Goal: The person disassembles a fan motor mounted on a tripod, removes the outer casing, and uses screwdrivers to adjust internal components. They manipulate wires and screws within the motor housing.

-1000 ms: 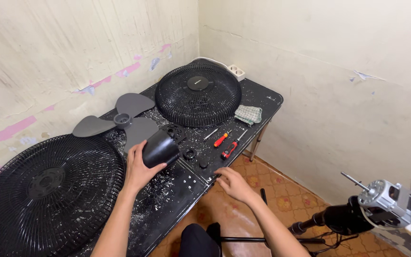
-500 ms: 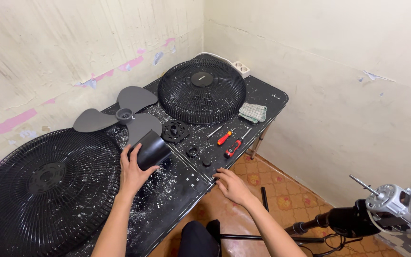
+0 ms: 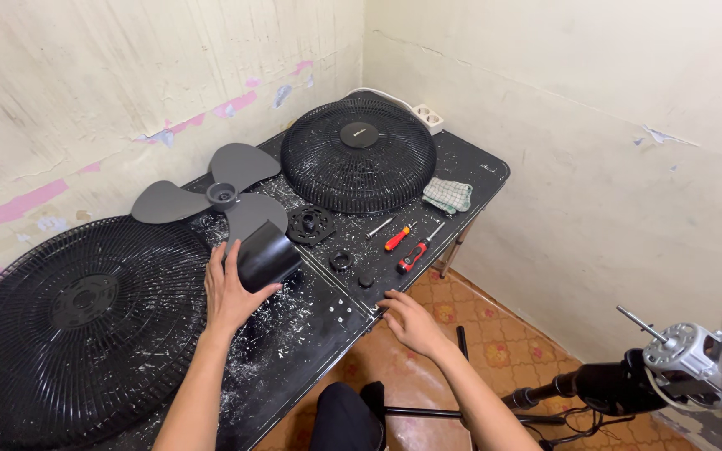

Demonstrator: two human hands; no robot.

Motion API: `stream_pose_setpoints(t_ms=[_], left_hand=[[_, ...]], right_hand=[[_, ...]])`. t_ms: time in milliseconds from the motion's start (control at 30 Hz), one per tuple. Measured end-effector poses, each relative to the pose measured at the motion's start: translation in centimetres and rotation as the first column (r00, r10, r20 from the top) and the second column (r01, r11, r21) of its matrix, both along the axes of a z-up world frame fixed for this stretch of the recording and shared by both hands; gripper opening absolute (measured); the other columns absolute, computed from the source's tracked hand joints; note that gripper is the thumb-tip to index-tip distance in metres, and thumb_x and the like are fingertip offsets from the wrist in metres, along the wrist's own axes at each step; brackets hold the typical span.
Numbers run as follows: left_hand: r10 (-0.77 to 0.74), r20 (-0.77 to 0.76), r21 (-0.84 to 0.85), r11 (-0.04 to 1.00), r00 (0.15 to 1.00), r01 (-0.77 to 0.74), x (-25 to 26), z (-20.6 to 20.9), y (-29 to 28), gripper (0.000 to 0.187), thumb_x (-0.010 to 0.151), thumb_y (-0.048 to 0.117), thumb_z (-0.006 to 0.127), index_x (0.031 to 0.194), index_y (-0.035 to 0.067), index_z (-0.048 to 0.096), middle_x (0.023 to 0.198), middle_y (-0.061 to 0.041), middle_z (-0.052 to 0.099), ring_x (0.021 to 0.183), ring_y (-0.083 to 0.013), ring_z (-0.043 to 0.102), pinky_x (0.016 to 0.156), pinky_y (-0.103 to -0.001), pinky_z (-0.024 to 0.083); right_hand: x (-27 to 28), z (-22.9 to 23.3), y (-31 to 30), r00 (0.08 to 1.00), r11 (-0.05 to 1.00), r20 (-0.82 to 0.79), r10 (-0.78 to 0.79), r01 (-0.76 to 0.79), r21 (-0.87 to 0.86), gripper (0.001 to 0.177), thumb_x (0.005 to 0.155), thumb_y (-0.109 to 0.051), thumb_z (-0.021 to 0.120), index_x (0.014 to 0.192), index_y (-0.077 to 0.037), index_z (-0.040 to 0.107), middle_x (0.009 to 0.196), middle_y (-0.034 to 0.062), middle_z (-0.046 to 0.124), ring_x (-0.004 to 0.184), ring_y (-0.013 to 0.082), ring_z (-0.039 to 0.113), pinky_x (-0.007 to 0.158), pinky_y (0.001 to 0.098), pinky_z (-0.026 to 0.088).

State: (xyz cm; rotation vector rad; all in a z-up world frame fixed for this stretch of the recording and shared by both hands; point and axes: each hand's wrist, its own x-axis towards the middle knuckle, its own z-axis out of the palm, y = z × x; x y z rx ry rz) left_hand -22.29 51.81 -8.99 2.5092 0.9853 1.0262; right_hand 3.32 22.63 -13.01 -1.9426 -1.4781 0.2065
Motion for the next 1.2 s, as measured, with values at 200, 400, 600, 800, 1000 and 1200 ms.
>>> stream_pose_setpoints(t_ms=[200, 400, 600, 800, 1000, 1200], left_hand=[[-0.026, 0.074, 0.092, 0.996, 0.997, 0.019, -0.1, 0.8, -0.9, 0.108, 0.069, 0.055, 0.086, 0.154, 0.011, 0.035, 0.155, -0.023, 0.032, 0.148, -0.0454, 0.028, 0.119, -0.061, 0.026], [-0.114, 0.336, 0.316, 0.949, 0.935, 0.003, 3.0, 2.8, -3.7, 0.054, 0.087, 0.024, 0.082, 0.133, 0.008, 0.06, 0.145, -0.016, 0.046, 0.134, -0.0378, 0.047, 0.111, -0.051, 0.043], [-0.354, 0.52, 0.259, 0.933, 0.778, 0.251, 9.1, 6.0, -10.0, 0.014, 0.096, 0.004, 0.073, 0.11, 0.006, 0.071, 0.112, -0.01, 0.065, 0.092, -0.0261, 0.067, 0.081, -0.037, 0.054], [-0.635, 0.493, 0.262, 0.76, 0.594, 0.595, 15.1, 8.2, -19.6, 0.006, 0.086, 0.007, 0.079, 0.089, 0.006, 0.074, 0.086, -0.008, 0.071, 0.083, -0.0261, 0.067, 0.074, -0.036, 0.054], [-0.784, 0.472, 0.158, 0.526, 0.404, 0.836, 21.3, 7.1, -30.8, 0.016, 0.083, 0.013, 0.08, 0.098, 0.007, 0.076, 0.096, -0.008, 0.073, 0.093, -0.0267, 0.069, 0.082, -0.037, 0.056], [-0.918, 0.271, -0.225, 0.231, 0.289, 0.947, 26.9, 3.4, -38.8, 0.056, 0.083, 0.022, 0.082, 0.134, 0.011, 0.062, 0.13, -0.012, 0.065, 0.123, -0.0311, 0.06, 0.103, -0.041, 0.048]], right_hand=[[0.4, 2.8, -2.3, 0.991, 0.996, -0.135, -0.028, 0.038, 0.078, 0.031, 0.094, -0.014, 0.063, 0.124, -0.011, 0.065, 0.14, 0.0123, 0.056, 0.125, 0.0311, 0.06, 0.096, 0.0368, 0.057], [0.6, 7.0, -7.2, 0.996, 0.97, 0.008, -0.091, 0.087, 0.228, 0.032, 0.091, -0.011, 0.07, 0.123, -0.009, 0.069, 0.129, 0.0103, 0.063, 0.115, 0.0288, 0.065, 0.092, 0.0366, 0.056], [-0.1, 11.5, -14.8, 0.973, 0.929, 0.1, -0.21, 0.167, 0.33, 0.032, 0.089, -0.004, 0.072, 0.121, -0.006, 0.069, 0.118, 0.01, 0.066, 0.101, 0.0208, 0.068, 0.085, 0.0309, 0.057], [-1.4, 15.1, -24.6, 0.887, 0.828, 0.117, -0.446, 0.359, 0.431, 0.027, 0.085, 0.002, 0.072, 0.112, -0.004, 0.073, 0.101, 0.0068, 0.07, 0.081, 0.0142, 0.071, 0.071, 0.0262, 0.057], [-0.6, 12.8, -34.8, 0.656, 0.451, -0.055, -0.753, 0.576, 0.682, 0.016, 0.092, 0.004, 0.067, 0.105, -0.005, 0.065, 0.096, 0.0026, 0.065, 0.076, 0.0096, 0.06, 0.067, 0.0232, 0.049], [4.7, 3.1, -41.1, 0.506, 0.132, -0.444, -0.739, 0.756, 0.642, 0.013, 0.097, 0.0, 0.066, 0.103, -0.004, 0.055, 0.1, 0.0012, 0.059, 0.089, 0.0092, 0.056, 0.08, 0.0237, 0.048]])
